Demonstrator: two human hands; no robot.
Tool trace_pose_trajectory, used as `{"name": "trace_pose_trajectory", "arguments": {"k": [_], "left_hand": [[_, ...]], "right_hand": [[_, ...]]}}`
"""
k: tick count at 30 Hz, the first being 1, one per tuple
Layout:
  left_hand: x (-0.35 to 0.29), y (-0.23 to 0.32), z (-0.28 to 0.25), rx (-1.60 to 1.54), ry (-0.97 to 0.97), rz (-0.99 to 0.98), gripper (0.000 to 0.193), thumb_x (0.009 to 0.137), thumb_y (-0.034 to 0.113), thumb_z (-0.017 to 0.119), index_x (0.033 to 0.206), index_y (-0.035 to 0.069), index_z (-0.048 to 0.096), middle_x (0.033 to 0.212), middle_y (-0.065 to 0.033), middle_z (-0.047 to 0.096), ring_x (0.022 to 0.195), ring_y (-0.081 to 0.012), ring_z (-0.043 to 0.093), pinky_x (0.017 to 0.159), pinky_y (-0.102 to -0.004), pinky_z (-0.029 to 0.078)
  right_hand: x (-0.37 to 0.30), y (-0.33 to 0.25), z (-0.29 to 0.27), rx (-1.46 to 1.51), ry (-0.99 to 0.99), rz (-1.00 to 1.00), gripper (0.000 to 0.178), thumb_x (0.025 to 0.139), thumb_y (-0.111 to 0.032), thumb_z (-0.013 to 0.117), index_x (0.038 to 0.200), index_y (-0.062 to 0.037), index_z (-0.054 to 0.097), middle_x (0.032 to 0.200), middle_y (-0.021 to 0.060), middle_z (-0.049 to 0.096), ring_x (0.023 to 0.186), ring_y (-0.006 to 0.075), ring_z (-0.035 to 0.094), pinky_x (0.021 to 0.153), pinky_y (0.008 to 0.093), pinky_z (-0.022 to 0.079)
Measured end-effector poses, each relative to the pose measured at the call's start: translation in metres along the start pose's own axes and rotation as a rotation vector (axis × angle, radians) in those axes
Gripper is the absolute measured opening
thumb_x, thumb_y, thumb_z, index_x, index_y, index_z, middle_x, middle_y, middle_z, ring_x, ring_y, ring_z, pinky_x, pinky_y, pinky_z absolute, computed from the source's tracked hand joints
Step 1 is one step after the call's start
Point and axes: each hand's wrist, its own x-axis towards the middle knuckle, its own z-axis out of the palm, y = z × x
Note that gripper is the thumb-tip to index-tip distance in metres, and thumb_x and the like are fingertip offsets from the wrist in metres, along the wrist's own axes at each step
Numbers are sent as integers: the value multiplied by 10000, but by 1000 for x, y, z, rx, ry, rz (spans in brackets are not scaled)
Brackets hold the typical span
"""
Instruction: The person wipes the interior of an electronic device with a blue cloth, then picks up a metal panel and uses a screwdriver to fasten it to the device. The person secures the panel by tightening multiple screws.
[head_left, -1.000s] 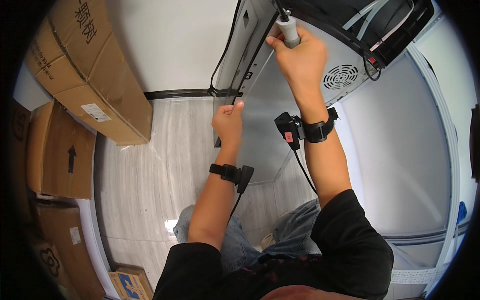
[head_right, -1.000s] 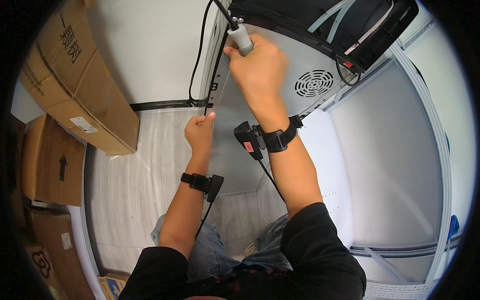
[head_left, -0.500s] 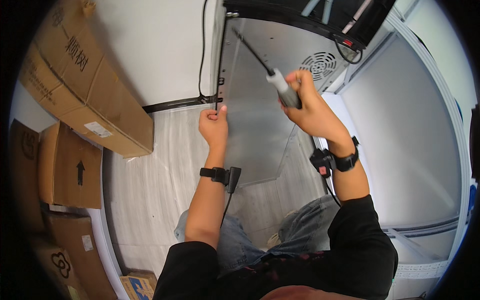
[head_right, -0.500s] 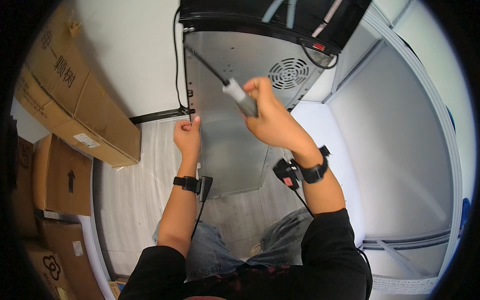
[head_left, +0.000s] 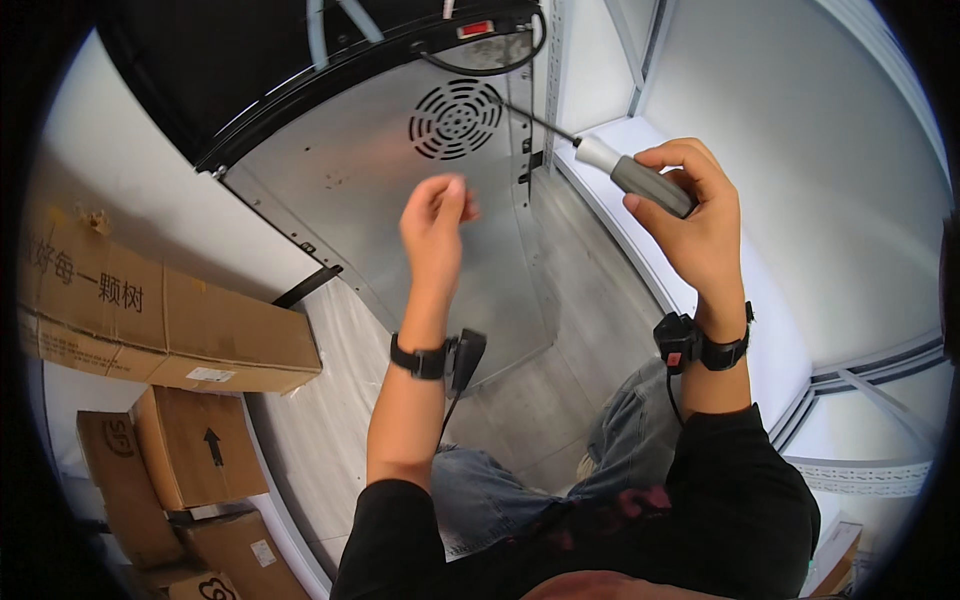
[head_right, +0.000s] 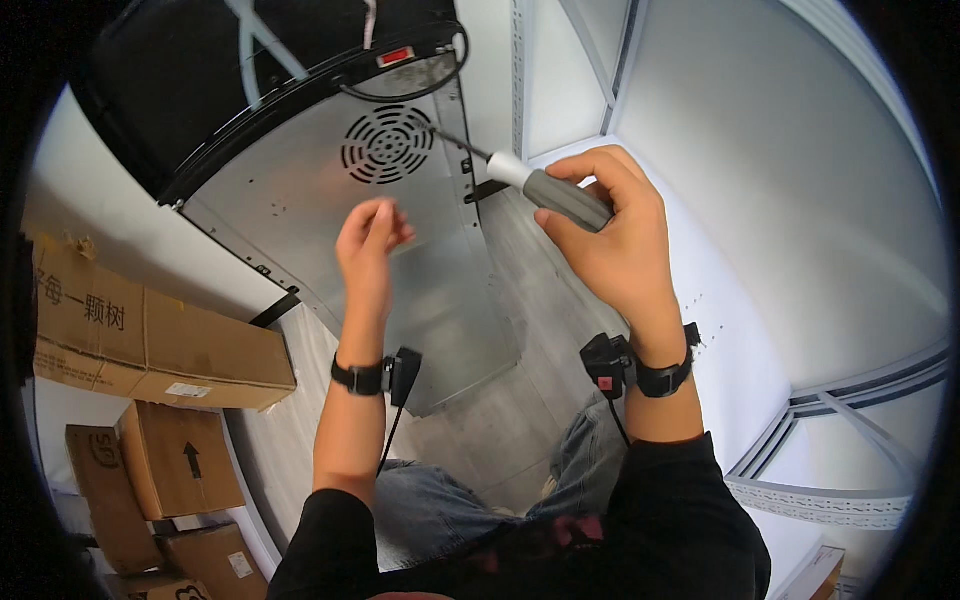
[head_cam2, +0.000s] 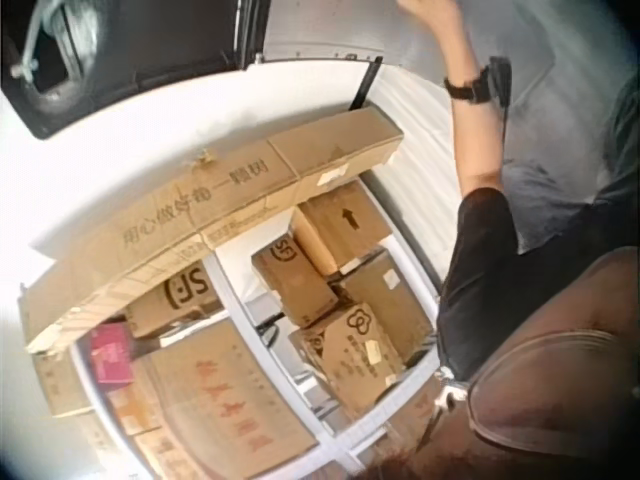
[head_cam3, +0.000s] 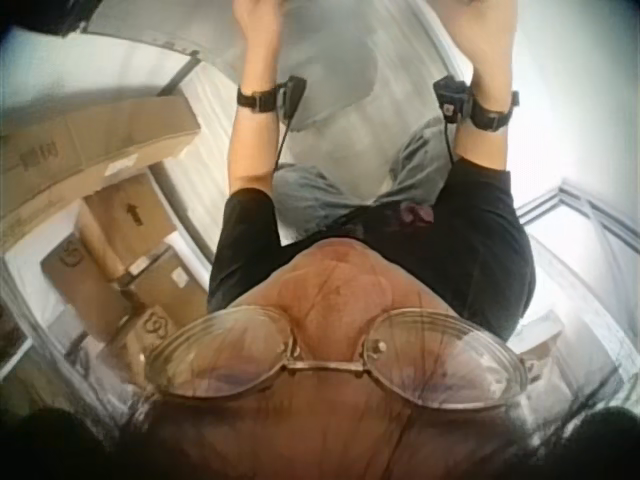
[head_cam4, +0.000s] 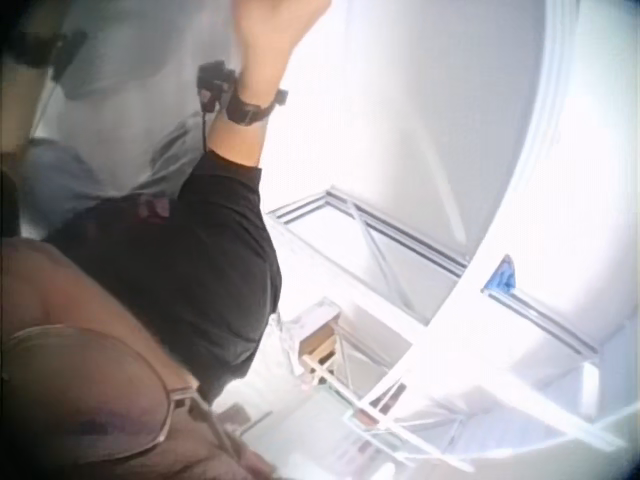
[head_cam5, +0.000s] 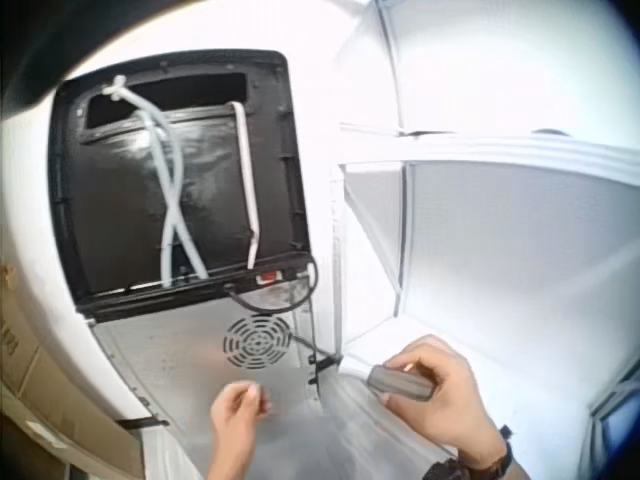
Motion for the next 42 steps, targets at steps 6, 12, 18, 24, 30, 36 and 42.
{"name": "trace_pose_trajectory", "arguments": {"k": [6, 12, 18, 24, 30, 36, 42], "left_hand": [[54, 22, 82, -351, -350, -212, 380, 994, 283, 435, 1185, -30, 533, 1026, -151, 638, 806, -181, 624, 737, -290, 534], [71, 24, 101, -246, -339, -194, 344, 984, 249, 470, 1194, -10, 553, 933, -88, 654, 746, -124, 581, 691, -253, 513], [74, 17, 101, -287, -355, -165, 348, 972, 269, 500, 1193, 7, 562, 896, -65, 654, 733, -107, 568, 679, -242, 502], [73, 16, 97, -310, -357, -170, 345, 975, 270, 495, 1199, 16, 561, 876, -44, 643, 725, -101, 567, 682, -243, 500], [76, 15, 96, -326, -378, -169, 347, 979, 272, 488, 1210, 20, 548, 870, -41, 639, 710, -96, 565, 689, -247, 496], [75, 14, 99, -329, -374, -154, 343, 975, 269, 497, 1198, 12, 547, 861, -50, 638, 694, -103, 564, 682, -246, 494], [74, 14, 102, -361, -297, -165, 311, 970, 249, 510, 1154, 4, 556, 855, -57, 636, 687, -106, 565, 676, -245, 489]], "right_hand": [[-4, 24, 1, -133, 216, -232, 288, 659, 57, 722, 912, -37, 620, 880, 86, 575, 712, 192, 598, 615, 275, 483], [-8, 23, 8, -126, 229, -240, 266, 668, 30, 718, 899, -41, 608, 880, 83, 563, 687, 225, 611, 558, 287, 498], [-8, 28, 9, -150, 247, -285, 265, 663, 23, 725, 891, -35, 604, 887, 79, 564, 670, 225, 617, 556, 298, 509], [-9, 25, 12, -153, 231, -261, 269, 664, 18, 728, 895, -36, 601, 892, 84, 566, 678, 221, 626, 557, 295, 513], [-10, 23, 12, -155, 230, -245, 276, 661, 16, 729, 900, -37, 602, 894, 87, 568, 680, 223, 625, 566, 299, 514], [-8, 27, 12, -124, 241, -190, 284, 657, 20, 723, 907, -41, 602, 894, 92, 566, 706, 229, 611, 605, 295, 498], [-7, 16, 8, -19, 234, -126, 345, 667, 46, 677, 985, -46, 579, 927, 114, 564, 723, 254, 599, 629, 290, 489]]}}
